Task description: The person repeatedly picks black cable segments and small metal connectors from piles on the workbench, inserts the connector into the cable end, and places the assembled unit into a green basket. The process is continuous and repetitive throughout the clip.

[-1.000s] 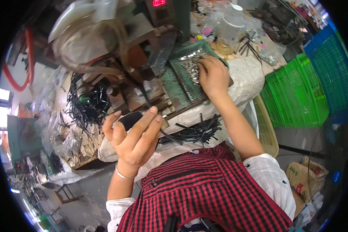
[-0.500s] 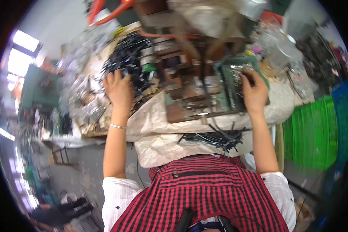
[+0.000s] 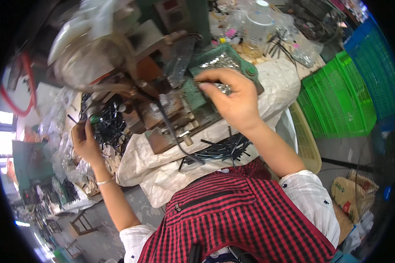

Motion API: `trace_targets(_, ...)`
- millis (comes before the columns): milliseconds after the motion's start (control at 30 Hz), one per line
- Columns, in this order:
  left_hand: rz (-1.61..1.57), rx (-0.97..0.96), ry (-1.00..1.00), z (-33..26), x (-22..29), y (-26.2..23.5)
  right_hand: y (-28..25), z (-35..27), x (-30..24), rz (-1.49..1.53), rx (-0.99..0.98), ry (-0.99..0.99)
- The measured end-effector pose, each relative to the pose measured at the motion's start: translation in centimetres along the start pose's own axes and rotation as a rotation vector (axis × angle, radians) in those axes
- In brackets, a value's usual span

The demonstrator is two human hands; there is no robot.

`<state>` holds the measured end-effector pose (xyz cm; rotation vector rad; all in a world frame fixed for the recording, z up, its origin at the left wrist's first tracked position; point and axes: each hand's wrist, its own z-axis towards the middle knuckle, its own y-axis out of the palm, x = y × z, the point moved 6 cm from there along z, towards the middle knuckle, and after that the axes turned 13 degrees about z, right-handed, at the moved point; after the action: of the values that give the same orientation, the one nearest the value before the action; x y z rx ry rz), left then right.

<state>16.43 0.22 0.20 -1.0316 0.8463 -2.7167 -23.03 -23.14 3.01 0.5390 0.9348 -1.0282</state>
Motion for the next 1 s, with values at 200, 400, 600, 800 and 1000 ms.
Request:
trace_targets(200,-0.324,0.029,-0.302,-5.4,5.0,3.4,7.0,1.0,1.0,0.419,-0.024,0.198)
trace_targets(400,0.108,0.196,0.474,-5.8,19.3,-1.6,8.6,0.4,0.9,0.714,0.038,0.453)
trace_targets(600,0.321,0.014,0.852,-9.1,26.1,-0.6,7.7,-0.4,-2.9,0.469,-0.085,0.252)
trace_targets(800,0.286,-0.023,0.926,-9.5,27.5,2.8,0.2,1.8,3.4,-0.512,-0.216,0.108)
trace_targets(1000,0.261,-0.023,0.915,-9.4,27.3,3.2,-4.1,-0.4,9.0,-0.782,0.015,-0.021)
